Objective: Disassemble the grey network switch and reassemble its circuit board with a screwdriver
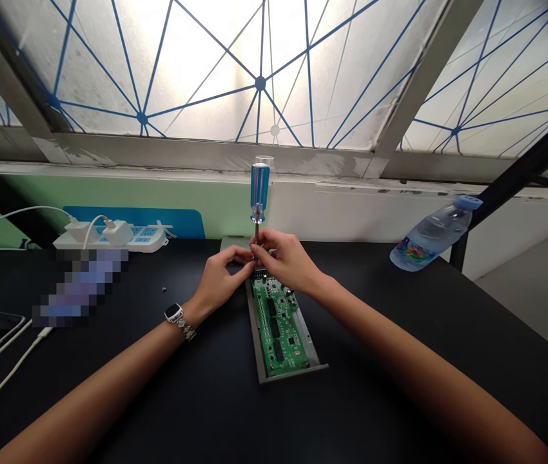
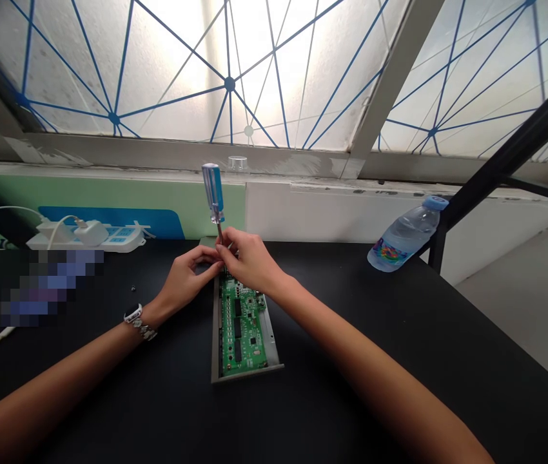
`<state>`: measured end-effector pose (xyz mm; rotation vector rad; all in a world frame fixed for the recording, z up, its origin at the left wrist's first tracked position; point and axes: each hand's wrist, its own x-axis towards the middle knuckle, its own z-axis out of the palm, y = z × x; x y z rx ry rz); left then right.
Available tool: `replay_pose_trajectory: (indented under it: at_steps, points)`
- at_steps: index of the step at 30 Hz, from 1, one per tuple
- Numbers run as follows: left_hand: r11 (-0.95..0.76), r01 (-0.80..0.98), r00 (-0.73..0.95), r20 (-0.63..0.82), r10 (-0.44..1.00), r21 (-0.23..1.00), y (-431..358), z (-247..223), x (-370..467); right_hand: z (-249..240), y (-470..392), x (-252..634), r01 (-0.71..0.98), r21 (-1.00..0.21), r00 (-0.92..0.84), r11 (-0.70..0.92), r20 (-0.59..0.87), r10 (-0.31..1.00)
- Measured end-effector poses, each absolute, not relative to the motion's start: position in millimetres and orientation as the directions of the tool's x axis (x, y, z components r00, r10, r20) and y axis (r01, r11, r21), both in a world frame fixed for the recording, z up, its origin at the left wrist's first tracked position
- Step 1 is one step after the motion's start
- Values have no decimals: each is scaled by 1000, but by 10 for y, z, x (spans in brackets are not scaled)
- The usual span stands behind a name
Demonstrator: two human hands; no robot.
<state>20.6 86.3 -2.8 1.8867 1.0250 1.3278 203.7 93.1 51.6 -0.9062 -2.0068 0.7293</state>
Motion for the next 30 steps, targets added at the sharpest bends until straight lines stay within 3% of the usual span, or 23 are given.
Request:
replay_pose_trajectory:
  at_steps: [8,15,22,30]
  points:
    - [-526,317,175,496,851,789,765,41,26,489,924,2074,234,-819,-356,524,430,830]
    - [-612,419,322,521,791,670,442,71,-163,261,727,2231,-87,-940,-208,331,342,916]
    - [-682,416,398,555,731,601,297,101,-54,118,415,2345,-414,-901,-19,131,153,988]
    - [-683,414,335,598,729,602,212,56,42,139,229,2227,-473,-877,-28,86,112,993]
